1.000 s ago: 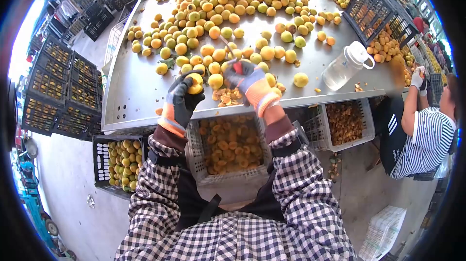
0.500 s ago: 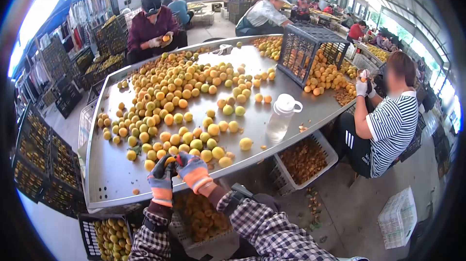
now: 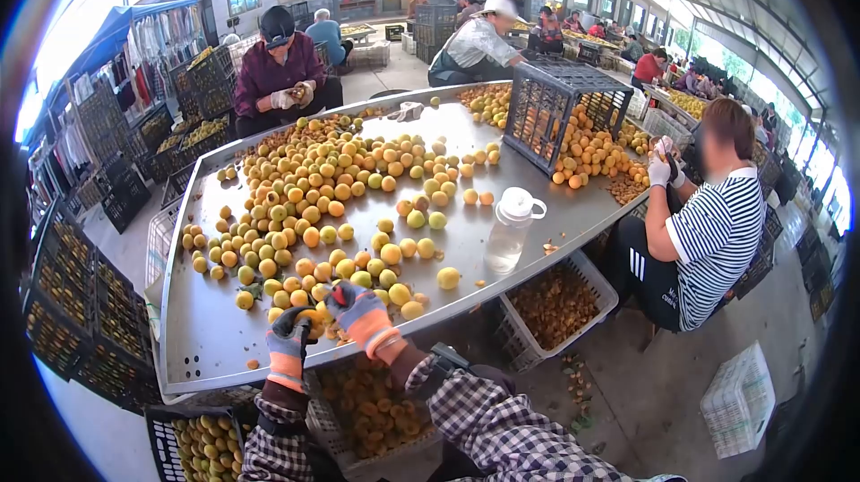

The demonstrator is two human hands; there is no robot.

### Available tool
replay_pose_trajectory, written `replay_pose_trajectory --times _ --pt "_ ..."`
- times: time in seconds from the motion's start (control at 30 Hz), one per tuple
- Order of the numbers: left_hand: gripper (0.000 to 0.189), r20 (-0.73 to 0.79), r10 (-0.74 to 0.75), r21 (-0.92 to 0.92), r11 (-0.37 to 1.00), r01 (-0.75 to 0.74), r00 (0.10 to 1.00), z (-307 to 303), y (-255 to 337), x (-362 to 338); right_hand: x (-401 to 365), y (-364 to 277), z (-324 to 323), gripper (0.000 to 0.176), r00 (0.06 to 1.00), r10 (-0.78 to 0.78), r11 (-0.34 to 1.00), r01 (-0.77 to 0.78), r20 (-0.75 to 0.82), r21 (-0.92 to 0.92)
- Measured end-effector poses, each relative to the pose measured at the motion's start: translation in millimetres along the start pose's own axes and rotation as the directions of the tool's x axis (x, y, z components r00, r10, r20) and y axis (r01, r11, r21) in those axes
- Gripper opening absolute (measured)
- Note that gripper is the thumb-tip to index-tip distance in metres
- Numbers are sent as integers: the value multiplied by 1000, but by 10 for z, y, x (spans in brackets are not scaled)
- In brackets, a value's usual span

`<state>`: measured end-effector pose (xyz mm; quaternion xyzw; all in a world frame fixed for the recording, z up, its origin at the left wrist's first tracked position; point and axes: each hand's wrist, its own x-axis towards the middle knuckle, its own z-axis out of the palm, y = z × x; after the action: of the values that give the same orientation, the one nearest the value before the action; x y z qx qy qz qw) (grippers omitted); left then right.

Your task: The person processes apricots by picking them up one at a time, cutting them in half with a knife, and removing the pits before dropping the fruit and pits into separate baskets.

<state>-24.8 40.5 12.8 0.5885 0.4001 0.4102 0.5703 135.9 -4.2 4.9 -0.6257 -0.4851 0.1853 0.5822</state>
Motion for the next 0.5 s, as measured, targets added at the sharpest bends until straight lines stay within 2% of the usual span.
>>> replay_pose_trajectory --times 0.03,0.07,0.1,0.13,0.17,0.2,0.27,0.33,0.37,0.4,0.43,0.5 --pt "23 120 19 90 996 -30 993 -70 -84 22 38 -37 -97 14 996 84 996 -84 43 -18" --pt "20 255 135 176 967 -184 957 -83 56 -75 89 -8 -131 16 993 108 993 -109 48 37" --pt "18 364 155 251 933 -257 918 -78 60 -98 90 51 -215 23 991 115 982 -103 71 -156" --pt "17 463 146 321 892 -319 874 -94 59 -148 105 112 -271 32 986 106 833 -16 131 -553" --pt "18 485 111 341 889 -305 868 -71 112 -213 142 56 -332 35 959 224 784 -69 176 -617" --pt "18 498 67 364 889 -278 864 -37 168 -256 118 85 -339 33 961 248 792 -128 124 -596" --pt "19 419 84 353 902 -248 904 -69 103 -210 106 7 -413 30 973 193 899 -123 129 -420" --pt "20 344 197 352 879 -321 918 -133 79 -89 192 256 -389 30 988 121 855 -55 95 -515" --pt "20 265 175 344 901 -262 948 -174 -56 9 204 229 -394 30 985 133 858 -59 110 -510" --pt "21 187 154 331 920 -209 970 -217 -232 131 218 192 -417 31 983 131 908 -67 128 -413" --pt "19 155 205 473 843 -255 966 -256 -312 247 228 151 -420 33 982 124 948 -75 142 -310" --pt "25 98 166 692 697 -187 981 -243 -348 405 250 149 -381 34 983 127 958 -86 136 -272"
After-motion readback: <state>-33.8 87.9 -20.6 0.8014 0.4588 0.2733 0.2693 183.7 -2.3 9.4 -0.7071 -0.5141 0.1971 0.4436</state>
